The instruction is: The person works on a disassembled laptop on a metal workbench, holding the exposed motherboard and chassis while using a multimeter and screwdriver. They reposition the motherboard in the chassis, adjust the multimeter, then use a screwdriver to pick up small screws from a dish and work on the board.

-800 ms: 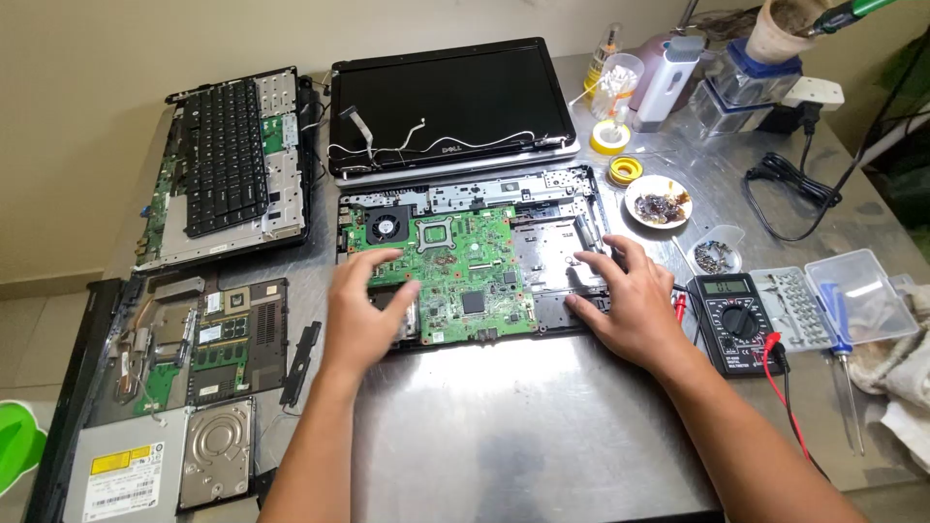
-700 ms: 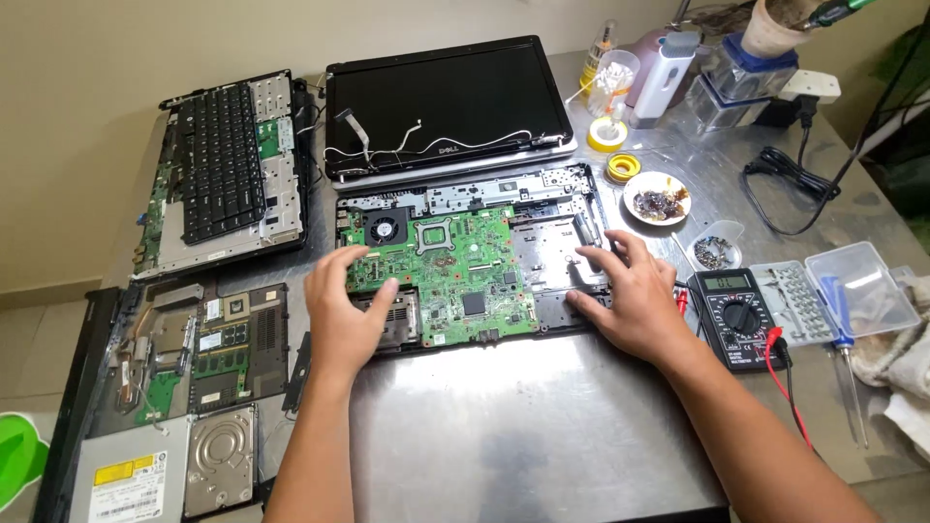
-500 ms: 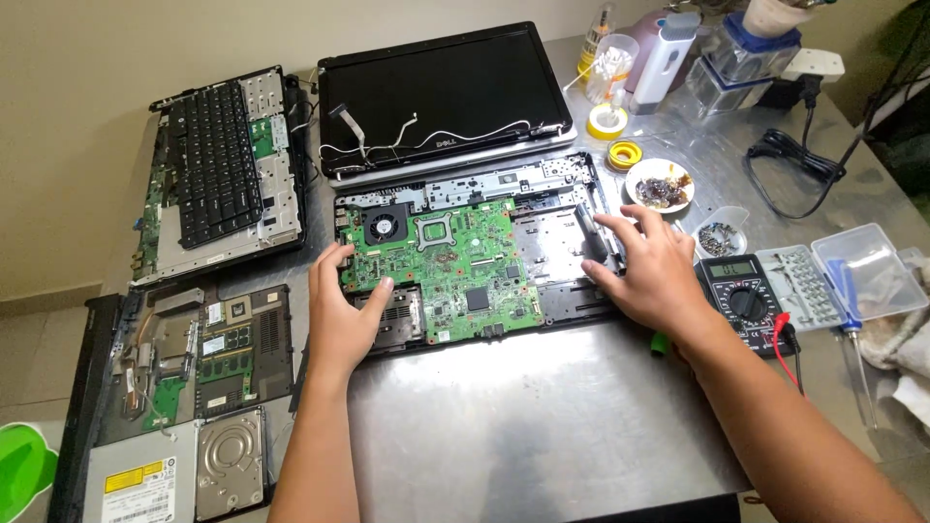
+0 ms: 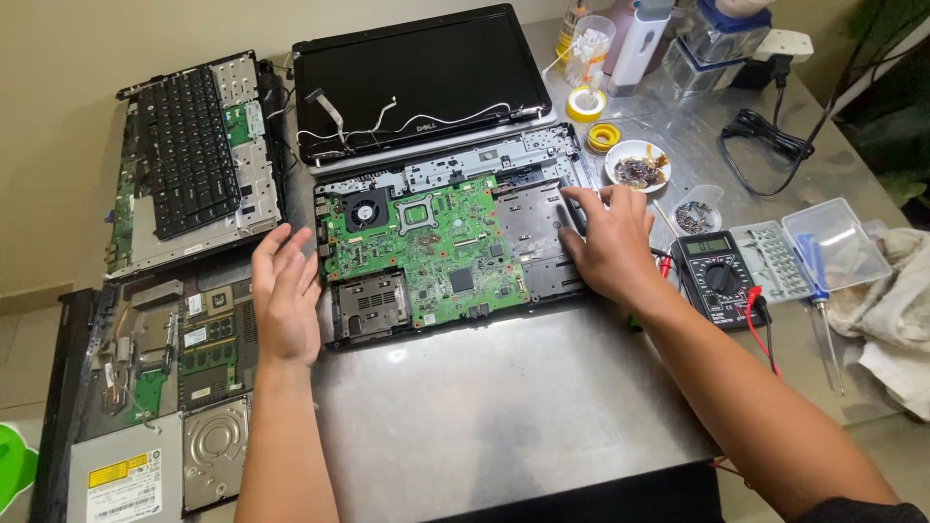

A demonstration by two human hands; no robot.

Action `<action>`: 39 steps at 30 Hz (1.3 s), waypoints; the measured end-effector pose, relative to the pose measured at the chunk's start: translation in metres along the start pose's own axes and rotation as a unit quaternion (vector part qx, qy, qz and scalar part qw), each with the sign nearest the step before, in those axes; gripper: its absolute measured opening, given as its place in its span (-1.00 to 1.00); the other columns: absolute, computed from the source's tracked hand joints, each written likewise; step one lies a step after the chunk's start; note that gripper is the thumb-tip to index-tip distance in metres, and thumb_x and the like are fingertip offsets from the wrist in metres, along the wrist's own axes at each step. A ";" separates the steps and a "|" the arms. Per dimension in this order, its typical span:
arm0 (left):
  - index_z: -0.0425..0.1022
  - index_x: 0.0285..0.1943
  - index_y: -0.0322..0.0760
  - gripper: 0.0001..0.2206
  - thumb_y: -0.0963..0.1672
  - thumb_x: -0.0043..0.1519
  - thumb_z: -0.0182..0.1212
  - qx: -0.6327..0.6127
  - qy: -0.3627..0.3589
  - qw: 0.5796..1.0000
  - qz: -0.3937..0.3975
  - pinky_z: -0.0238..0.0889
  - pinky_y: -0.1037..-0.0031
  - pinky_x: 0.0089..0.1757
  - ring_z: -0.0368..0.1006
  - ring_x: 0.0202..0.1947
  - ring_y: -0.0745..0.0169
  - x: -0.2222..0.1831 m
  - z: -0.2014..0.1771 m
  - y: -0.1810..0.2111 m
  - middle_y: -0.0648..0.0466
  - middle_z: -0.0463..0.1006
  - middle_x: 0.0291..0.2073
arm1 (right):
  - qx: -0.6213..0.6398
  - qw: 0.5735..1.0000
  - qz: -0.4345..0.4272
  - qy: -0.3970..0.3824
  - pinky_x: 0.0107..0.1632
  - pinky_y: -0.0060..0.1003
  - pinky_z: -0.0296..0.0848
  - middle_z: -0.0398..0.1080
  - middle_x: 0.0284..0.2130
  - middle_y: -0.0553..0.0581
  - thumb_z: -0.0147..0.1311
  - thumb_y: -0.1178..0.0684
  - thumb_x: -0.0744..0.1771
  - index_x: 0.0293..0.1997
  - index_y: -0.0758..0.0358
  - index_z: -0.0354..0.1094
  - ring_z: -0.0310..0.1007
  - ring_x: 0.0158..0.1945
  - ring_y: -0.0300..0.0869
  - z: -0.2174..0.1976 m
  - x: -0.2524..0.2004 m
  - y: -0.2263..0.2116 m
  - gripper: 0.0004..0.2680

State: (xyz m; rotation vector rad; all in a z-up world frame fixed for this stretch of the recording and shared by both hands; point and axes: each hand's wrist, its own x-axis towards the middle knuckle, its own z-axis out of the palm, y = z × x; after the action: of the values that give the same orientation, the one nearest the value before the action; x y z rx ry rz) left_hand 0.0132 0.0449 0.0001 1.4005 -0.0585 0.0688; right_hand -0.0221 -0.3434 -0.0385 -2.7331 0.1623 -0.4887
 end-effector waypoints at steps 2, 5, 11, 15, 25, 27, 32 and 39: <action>0.04 0.50 -0.16 -0.42 0.03 0.33 0.06 -0.014 0.005 1.000 -0.004 -0.48 -0.42 0.28 -0.24 0.45 -0.74 0.001 -0.004 -0.005 -0.30 0.14 0.44 | 0.014 1.000 -0.007 0.011 0.07 0.07 0.20 0.22 -0.04 0.23 0.30 0.01 0.27 0.29 -0.11 0.31 0.20 0.11 0.21 -0.002 0.001 -0.002 -0.57; 0.08 0.48 -0.12 -0.44 0.05 0.33 0.07 -0.043 0.015 0.999 -0.015 -0.48 -0.36 0.30 -0.22 0.46 -0.70 0.001 -0.006 -0.009 -0.25 0.21 0.42 | 0.054 0.998 -0.021 0.031 0.11 0.07 0.23 0.19 -0.06 0.24 0.32 0.07 0.27 0.26 -0.05 0.33 0.21 0.10 0.25 -0.010 -0.001 -0.001 -0.59; 0.18 0.40 -0.20 -0.50 0.01 0.34 0.14 -0.026 0.058 0.998 -0.017 -0.31 -0.27 0.27 -0.02 0.41 -0.55 0.001 -0.010 -0.020 -0.23 0.34 0.25 | 0.117 0.992 -0.031 0.031 0.15 0.08 0.30 0.17 -0.07 0.26 0.30 0.15 0.28 0.26 0.01 0.36 0.28 0.08 0.27 -0.027 -0.013 -0.007 -0.60; 0.37 0.22 -0.26 -0.64 -0.03 0.33 0.22 0.062 0.099 0.993 0.020 0.03 0.10 0.18 0.27 0.16 -0.03 -0.001 -0.001 -0.015 -0.06 0.48 -0.02 | 0.112 0.994 -0.012 0.012 0.12 0.11 0.35 0.16 -0.02 0.26 0.30 0.18 0.27 0.31 0.02 0.35 0.32 0.09 0.24 -0.039 -0.031 -0.013 -0.56; 0.54 -0.02 0.14 -0.72 0.09 0.16 0.15 0.247 0.117 0.954 -0.121 -0.03 0.37 0.21 0.07 0.27 0.16 -0.020 0.030 -0.003 0.23 0.46 0.07 | 0.079 0.997 0.010 -0.002 0.13 -0.03 0.29 0.19 -0.06 0.35 0.28 0.05 0.30 0.29 0.14 0.40 0.29 0.02 0.18 -0.026 -0.053 -0.016 -0.61; 0.58 -0.02 0.09 -0.72 0.08 0.16 0.35 0.235 0.156 0.959 -0.019 -0.12 0.30 0.24 0.12 0.09 0.07 -0.020 0.031 -0.021 0.11 0.34 -0.02 | 0.096 0.995 0.005 0.029 0.07 0.09 0.38 0.23 -0.11 0.30 0.36 0.08 0.27 0.26 0.08 0.42 0.41 0.00 0.27 -0.016 -0.054 -0.010 -0.60; 0.55 0.00 0.08 -0.74 0.06 0.19 0.35 0.247 0.158 0.956 -0.017 -0.14 0.27 0.21 0.05 0.05 0.09 -0.022 0.034 -0.019 0.09 0.27 -0.03 | 0.118 0.992 0.041 0.030 0.06 0.08 0.40 0.26 -0.08 0.32 0.34 0.09 0.27 0.21 0.09 0.44 0.43 0.01 0.26 -0.005 -0.052 -0.013 -0.63; 0.50 0.02 0.01 -0.75 0.02 0.23 0.31 0.217 0.132 0.967 -0.026 -0.19 0.23 0.26 -0.01 0.13 0.02 -0.030 0.046 -0.014 0.03 0.23 0.08 | 0.095 0.993 0.068 0.005 0.08 0.09 0.41 0.29 -0.03 0.25 0.32 0.02 0.27 0.22 -0.03 0.44 0.44 0.05 0.21 -0.008 -0.048 0.002 -0.63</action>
State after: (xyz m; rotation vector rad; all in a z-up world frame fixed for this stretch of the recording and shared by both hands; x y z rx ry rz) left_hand -0.0158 -0.0032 -0.0088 1.8179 0.2279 0.2345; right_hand -0.0703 -0.3391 -0.0470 -2.5153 0.2868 -0.4546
